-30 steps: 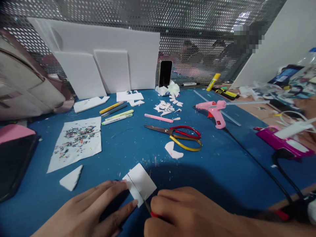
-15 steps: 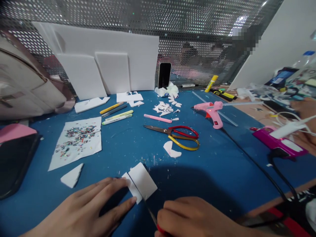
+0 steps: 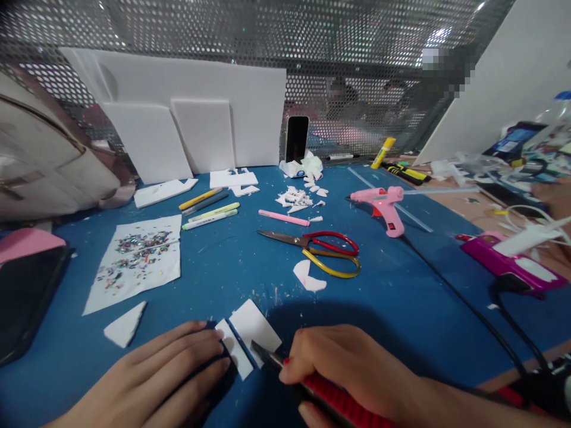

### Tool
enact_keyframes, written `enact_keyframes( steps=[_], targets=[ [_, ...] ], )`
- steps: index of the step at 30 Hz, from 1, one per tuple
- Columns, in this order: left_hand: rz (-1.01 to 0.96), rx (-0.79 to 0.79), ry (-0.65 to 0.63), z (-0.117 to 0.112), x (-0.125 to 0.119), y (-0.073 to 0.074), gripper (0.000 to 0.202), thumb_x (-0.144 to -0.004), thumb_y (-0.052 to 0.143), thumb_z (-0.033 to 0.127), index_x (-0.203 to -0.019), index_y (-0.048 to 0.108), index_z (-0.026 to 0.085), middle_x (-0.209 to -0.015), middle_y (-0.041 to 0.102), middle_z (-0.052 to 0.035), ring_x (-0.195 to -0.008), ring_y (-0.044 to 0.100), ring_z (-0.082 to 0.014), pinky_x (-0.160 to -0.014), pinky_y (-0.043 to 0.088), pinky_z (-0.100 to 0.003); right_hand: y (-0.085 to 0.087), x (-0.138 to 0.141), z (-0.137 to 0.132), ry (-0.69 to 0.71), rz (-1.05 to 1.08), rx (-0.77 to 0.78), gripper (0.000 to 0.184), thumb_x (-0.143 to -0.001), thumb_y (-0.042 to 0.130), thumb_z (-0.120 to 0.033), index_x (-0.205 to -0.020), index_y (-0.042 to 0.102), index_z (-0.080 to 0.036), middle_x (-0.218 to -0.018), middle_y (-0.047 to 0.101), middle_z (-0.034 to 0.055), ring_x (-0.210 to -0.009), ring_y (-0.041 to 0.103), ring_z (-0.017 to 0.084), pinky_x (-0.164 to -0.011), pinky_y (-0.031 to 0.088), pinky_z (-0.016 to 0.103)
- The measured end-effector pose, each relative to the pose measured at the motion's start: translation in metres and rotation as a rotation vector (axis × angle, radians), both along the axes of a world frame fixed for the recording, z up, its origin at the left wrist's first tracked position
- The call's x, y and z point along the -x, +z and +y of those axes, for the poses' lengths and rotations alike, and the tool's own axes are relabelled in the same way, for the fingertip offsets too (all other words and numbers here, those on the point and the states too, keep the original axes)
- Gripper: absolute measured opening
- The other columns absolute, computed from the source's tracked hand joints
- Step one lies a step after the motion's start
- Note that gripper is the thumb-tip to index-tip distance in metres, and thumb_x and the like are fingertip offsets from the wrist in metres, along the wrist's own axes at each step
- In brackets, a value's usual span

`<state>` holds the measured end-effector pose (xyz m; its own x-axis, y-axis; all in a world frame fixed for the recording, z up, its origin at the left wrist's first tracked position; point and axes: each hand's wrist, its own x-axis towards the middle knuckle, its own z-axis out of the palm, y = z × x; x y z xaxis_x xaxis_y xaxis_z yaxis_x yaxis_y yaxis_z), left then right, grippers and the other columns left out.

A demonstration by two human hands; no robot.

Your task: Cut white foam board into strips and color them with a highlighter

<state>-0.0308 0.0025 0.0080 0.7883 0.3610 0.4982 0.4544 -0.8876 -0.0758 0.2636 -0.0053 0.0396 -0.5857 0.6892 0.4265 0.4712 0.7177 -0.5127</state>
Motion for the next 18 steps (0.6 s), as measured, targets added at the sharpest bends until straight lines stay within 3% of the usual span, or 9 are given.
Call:
enact_keyframes(
  steps=[3, 6, 9, 13, 18],
  targets=[
    [0.012, -0.033, 0.028, 0.002, -0.002, -0.005, 0.031, -0.104, 0.045, 0.029, -0.120, 0.069, 0.020, -0.124, 0.071, 0.0003, -0.099, 0.068, -0.0160, -0.096, 0.053, -0.031, 0.000, 0.005, 0.011, -0.051, -0.036, -0.014, 0.031, -0.083, 0.050, -0.009, -0.111, 0.050, -0.023, -0.090, 0.070, 0.0029, -0.075, 0.070, 0.015, -0.066, 0.054, 0.022],
    [0.026, -0.122, 0.033, 0.004, -0.006, -0.011, 0.036, -0.105, 0.037, 0.025, -0.130, 0.063, 0.019, -0.135, 0.065, -0.0021, -0.094, 0.065, -0.0150, -0.090, 0.048, -0.030, 0.000, 0.011, 0.026, 0.045, -0.068, 0.008, 0.028, -0.083, 0.051, -0.010, -0.109, 0.051, -0.021, -0.088, 0.070, 0.0028, -0.068, 0.068, 0.014, -0.061, 0.052, 0.022],
    [0.053, -0.123, 0.062, 0.004, -0.009, -0.019, 0.039, -0.104, 0.035, 0.018, -0.136, 0.058, 0.019, -0.137, 0.063, -0.0018, -0.101, 0.061, -0.0154, -0.102, 0.040, -0.032, 0.000, 0.018, 0.036, 0.117, -0.039, 0.015, 0.023, -0.085, 0.049, -0.010, -0.106, 0.050, -0.019, -0.084, 0.070, 0.0035, -0.065, 0.066, 0.013, -0.058, 0.049, 0.023],
    [0.019, -0.074, 0.088, 0.003, -0.010, -0.023, 0.041, -0.105, 0.031, 0.016, -0.136, 0.058, 0.019, -0.135, 0.064, 0.0017, -0.119, 0.056, -0.0144, -0.122, 0.017, -0.036, 0.000, 0.026, 0.040, 0.116, -0.036, -0.027, 0.019, -0.089, 0.048, -0.010, -0.105, 0.051, -0.019, -0.082, 0.070, 0.0034, -0.064, 0.065, 0.013, -0.058, 0.048, 0.022],
    [0.128, -0.068, 0.049, 0.006, -0.009, -0.020, 0.043, -0.105, 0.029, 0.014, -0.135, 0.059, 0.020, -0.134, 0.065, 0.0030, -0.129, 0.052, -0.0125, -0.125, 0.013, -0.034, 0.003, 0.031, 0.042, 0.136, -0.040, -0.021, 0.018, -0.087, 0.047, -0.009, -0.100, 0.050, -0.020, -0.081, 0.069, 0.0028, -0.066, 0.066, 0.013, -0.059, 0.050, 0.022]
  ],
)
